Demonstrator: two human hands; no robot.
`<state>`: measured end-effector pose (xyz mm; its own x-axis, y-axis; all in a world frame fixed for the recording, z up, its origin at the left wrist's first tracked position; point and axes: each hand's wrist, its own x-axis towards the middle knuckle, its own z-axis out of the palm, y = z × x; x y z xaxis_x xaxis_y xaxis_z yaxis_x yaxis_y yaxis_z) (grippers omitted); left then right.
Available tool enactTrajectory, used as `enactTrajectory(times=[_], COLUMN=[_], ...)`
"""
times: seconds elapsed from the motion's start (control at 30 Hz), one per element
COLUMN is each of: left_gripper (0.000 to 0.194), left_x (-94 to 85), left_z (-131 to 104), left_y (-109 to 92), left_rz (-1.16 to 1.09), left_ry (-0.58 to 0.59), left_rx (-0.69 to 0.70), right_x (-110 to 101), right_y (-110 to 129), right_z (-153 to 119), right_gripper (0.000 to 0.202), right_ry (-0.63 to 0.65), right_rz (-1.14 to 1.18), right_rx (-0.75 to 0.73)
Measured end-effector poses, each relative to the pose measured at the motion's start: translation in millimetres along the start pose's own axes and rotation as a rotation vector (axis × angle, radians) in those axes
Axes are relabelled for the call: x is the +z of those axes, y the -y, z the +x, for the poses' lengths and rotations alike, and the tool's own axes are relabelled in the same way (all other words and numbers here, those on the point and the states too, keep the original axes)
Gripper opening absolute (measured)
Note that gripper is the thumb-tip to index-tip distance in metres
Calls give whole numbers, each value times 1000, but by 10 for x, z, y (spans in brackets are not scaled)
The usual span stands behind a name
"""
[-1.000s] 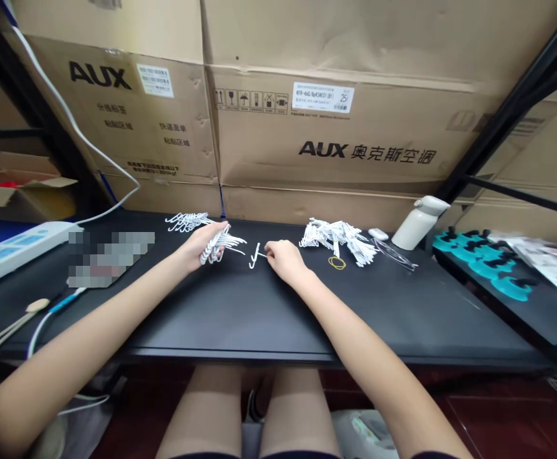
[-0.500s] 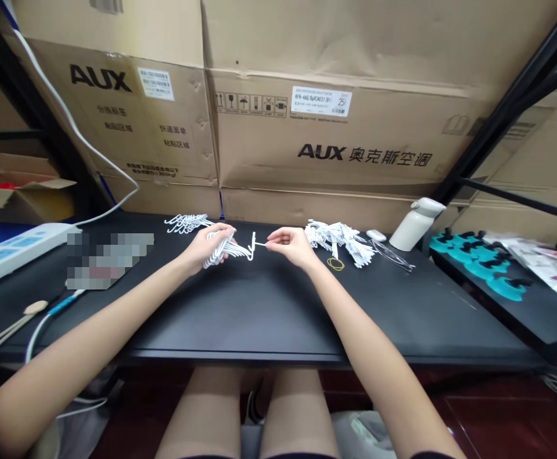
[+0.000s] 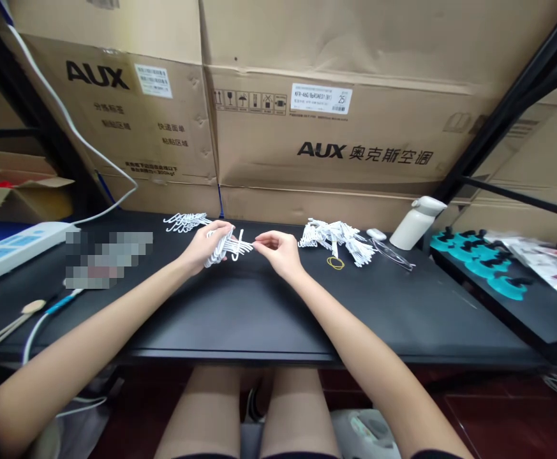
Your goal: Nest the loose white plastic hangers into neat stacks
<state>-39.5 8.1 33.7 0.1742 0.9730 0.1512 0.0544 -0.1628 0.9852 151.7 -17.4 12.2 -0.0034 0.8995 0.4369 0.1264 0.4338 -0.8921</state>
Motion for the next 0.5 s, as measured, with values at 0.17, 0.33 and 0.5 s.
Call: enactTrajectory(times=[0.17, 0.33, 0.5], left_gripper=[19, 14, 15], left_x=[29, 89, 105], left_z=[-3, -47, -64], left_y=[-7, -36, -58], left_rz=[-41, -41, -15], left_ry=[-82, -107, -101], left_rx=[-16, -32, -74], right_x=[124, 206, 200], right_y=[-33, -41, 0], right_z=[-43, -90, -143], right_gripper=[25, 25, 18], right_ry=[-108, -119, -125], right_rz=[67, 104, -66], right_rx=[41, 53, -37])
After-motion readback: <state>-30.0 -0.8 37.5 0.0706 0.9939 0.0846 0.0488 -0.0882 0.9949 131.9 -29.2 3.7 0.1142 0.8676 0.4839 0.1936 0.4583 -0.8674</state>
